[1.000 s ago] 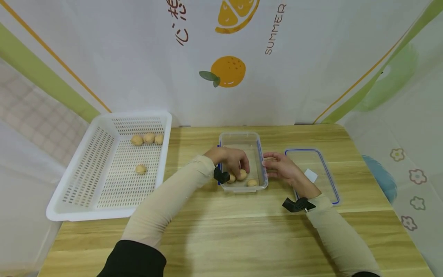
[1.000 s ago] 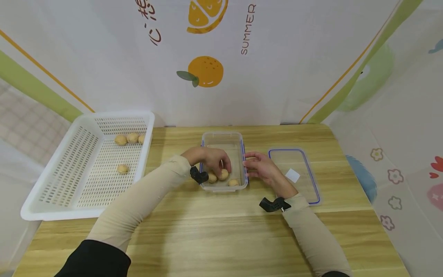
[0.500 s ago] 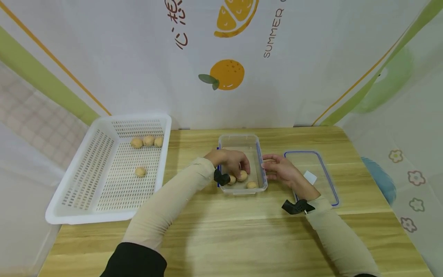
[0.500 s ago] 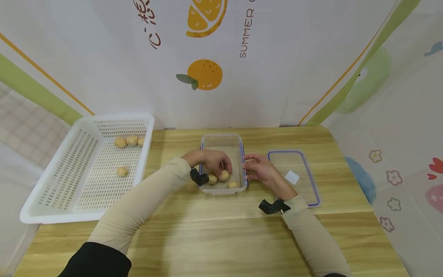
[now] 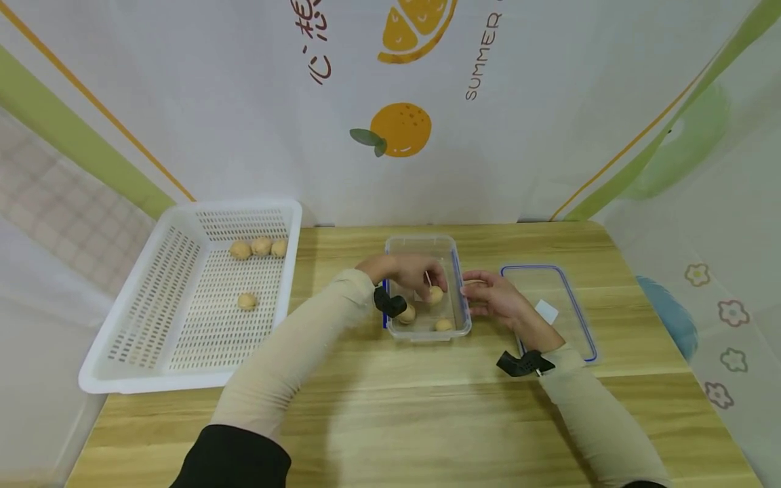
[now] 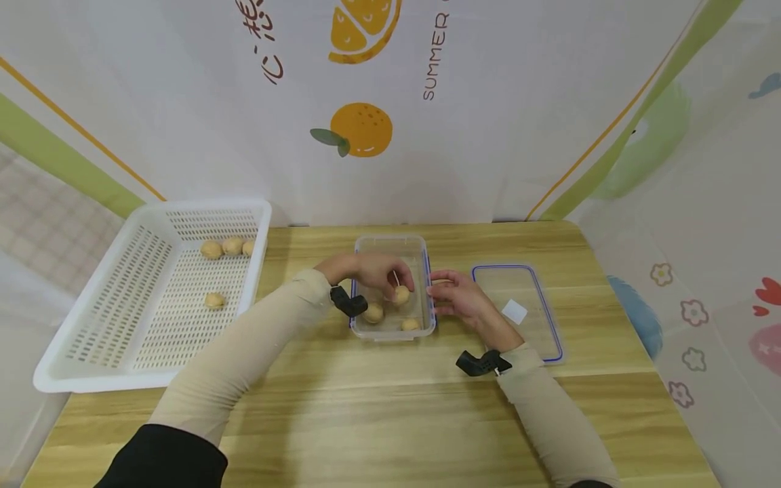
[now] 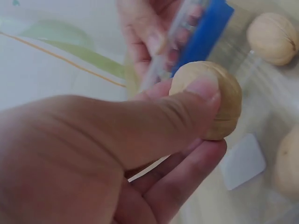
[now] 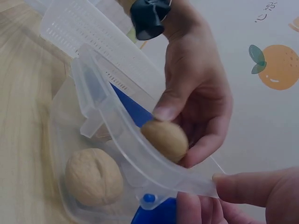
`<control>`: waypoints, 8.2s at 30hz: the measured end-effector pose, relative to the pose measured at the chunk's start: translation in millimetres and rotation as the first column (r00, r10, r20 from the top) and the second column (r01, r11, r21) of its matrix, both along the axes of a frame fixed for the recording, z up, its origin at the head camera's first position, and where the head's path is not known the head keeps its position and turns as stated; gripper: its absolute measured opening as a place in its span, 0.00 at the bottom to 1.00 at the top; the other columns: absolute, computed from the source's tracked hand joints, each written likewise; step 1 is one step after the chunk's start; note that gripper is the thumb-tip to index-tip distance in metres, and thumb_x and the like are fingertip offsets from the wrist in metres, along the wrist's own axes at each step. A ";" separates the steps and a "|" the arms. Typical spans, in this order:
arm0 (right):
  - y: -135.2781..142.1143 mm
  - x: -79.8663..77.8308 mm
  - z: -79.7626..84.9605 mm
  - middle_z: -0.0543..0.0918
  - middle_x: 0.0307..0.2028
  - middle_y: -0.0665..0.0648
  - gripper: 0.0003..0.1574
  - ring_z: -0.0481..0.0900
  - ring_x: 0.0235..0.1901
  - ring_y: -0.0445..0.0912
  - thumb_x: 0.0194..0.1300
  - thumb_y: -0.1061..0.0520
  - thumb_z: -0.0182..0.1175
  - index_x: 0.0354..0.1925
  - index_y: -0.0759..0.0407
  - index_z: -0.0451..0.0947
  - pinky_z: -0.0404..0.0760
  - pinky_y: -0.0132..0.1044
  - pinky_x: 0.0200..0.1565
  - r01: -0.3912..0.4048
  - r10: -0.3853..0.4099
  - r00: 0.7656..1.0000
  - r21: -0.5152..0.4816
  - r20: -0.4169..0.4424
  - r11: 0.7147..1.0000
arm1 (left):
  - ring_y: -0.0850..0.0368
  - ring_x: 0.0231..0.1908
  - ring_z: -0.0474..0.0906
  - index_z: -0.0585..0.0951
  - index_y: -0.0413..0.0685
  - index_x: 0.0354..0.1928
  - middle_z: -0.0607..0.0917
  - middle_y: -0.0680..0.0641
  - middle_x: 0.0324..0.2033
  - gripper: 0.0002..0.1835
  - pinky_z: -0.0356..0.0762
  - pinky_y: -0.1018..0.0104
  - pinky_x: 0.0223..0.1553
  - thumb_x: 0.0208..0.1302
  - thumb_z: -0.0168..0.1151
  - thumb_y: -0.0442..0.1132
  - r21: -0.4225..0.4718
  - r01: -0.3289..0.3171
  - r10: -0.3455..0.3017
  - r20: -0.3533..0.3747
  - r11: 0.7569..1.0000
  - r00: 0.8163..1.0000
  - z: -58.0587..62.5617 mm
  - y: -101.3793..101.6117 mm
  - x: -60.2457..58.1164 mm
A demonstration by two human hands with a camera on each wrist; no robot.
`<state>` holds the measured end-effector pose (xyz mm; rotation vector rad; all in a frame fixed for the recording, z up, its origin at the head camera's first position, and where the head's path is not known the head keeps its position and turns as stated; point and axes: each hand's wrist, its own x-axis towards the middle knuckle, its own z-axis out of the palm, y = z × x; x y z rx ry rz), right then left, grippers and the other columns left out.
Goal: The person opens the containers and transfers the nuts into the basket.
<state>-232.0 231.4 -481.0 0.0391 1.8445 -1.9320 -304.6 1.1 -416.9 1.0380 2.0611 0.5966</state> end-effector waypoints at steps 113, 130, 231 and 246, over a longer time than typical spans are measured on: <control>-0.7 4.2 3.0 0.80 0.42 0.54 0.28 0.81 0.37 0.40 0.76 0.66 0.54 0.68 0.75 0.59 0.85 0.31 0.36 0.008 -0.008 1.000 0.024 -0.014 1.000 | 0.30 0.59 0.73 0.77 0.28 0.57 0.78 0.28 0.56 0.24 0.72 0.38 0.60 0.67 0.70 0.39 0.133 -0.653 0.667 -0.166 0.745 0.727 -1.5 -287.7 -0.7; -1.0 4.4 3.0 0.80 0.41 0.53 0.28 0.81 0.36 0.40 0.76 0.66 0.54 0.68 0.76 0.59 0.85 0.32 0.36 0.011 -0.011 1.000 0.021 -0.012 1.000 | 0.31 0.58 0.72 0.77 0.26 0.56 0.79 0.28 0.54 0.22 0.68 0.37 0.63 0.65 0.70 0.34 0.082 -0.679 0.681 -0.176 0.729 0.711 -12.7 -270.9 -5.0; -0.8 0.8 2.0 0.80 0.41 0.51 0.26 0.82 0.37 0.40 0.76 0.67 0.53 0.67 0.74 0.60 0.85 0.32 0.36 0.016 -0.016 1.000 0.003 -0.002 1.000 | 0.35 0.75 0.51 0.55 0.31 0.77 0.58 0.30 0.75 0.38 0.51 0.41 0.74 0.77 0.58 0.45 0.138 -0.313 0.341 -0.438 0.940 0.831 94.3 -147.2 30.8; -0.2 1.0 1.4 0.80 0.40 0.51 0.27 0.82 0.36 0.39 0.76 0.67 0.53 0.68 0.75 0.59 0.85 0.31 0.36 0.013 -0.013 1.000 -0.008 0.005 1.000 | 0.38 0.74 0.56 0.59 0.31 0.75 0.63 0.32 0.73 0.36 0.54 0.47 0.75 0.76 0.58 0.46 0.096 -0.180 0.204 -0.428 0.979 0.881 87.9 -98.6 31.5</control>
